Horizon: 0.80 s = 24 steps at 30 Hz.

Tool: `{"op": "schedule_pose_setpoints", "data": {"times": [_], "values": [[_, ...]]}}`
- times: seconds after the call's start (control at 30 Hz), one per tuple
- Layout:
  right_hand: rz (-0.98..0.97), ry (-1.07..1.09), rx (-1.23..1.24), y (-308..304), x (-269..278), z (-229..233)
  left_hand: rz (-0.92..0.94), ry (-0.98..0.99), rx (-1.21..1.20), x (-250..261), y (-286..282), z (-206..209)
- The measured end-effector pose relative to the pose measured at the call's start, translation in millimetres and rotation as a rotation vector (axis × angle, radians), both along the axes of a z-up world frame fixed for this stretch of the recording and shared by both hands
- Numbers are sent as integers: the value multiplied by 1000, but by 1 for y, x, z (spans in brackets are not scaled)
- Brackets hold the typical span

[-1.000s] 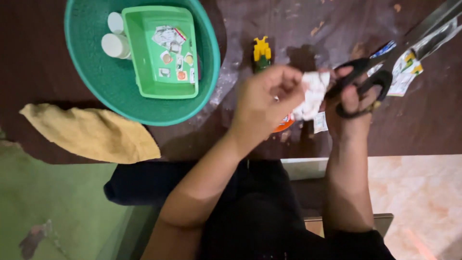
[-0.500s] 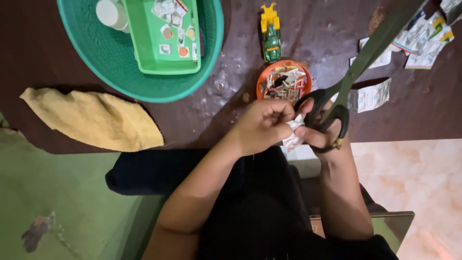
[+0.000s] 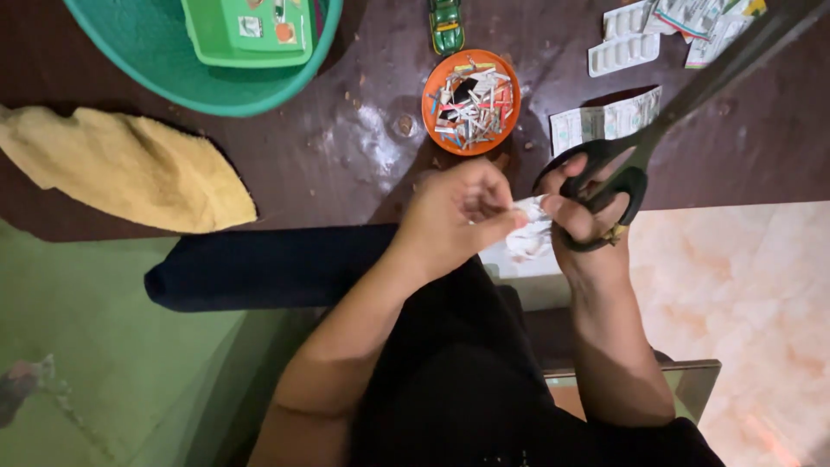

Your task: The person cuts individual pill packets from a larger blister pack strip using scissors and then places the small packets into a plastic basket.

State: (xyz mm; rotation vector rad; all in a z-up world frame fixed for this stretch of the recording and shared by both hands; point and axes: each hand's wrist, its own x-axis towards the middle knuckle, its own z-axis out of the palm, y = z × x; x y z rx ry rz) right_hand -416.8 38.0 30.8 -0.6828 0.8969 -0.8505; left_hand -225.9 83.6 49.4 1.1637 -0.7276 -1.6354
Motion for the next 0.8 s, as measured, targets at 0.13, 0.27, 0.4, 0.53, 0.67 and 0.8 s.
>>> {"op": "schedule_pose_setpoints", "data": {"times": [0.13, 0.27, 0.4, 0.53, 0.67, 0.8], "values": [[-151, -7, 13, 13, 6, -1, 87, -127, 21, -6, 9, 21], [-165, -100, 128, 18, 4, 0, 147, -111, 2, -10, 19, 16], [72, 68, 171, 16, -9, -1, 189, -95, -17, -9, 28, 17], [27, 2, 67, 19, -5, -3, 238, -94, -70, -20, 36, 14], [-102, -121, 193, 23, 2, -5, 404, -57, -55, -32, 41, 12], [-109, -61, 194, 24, 4, -7, 515, -139, 67, -36, 59, -2]]}}
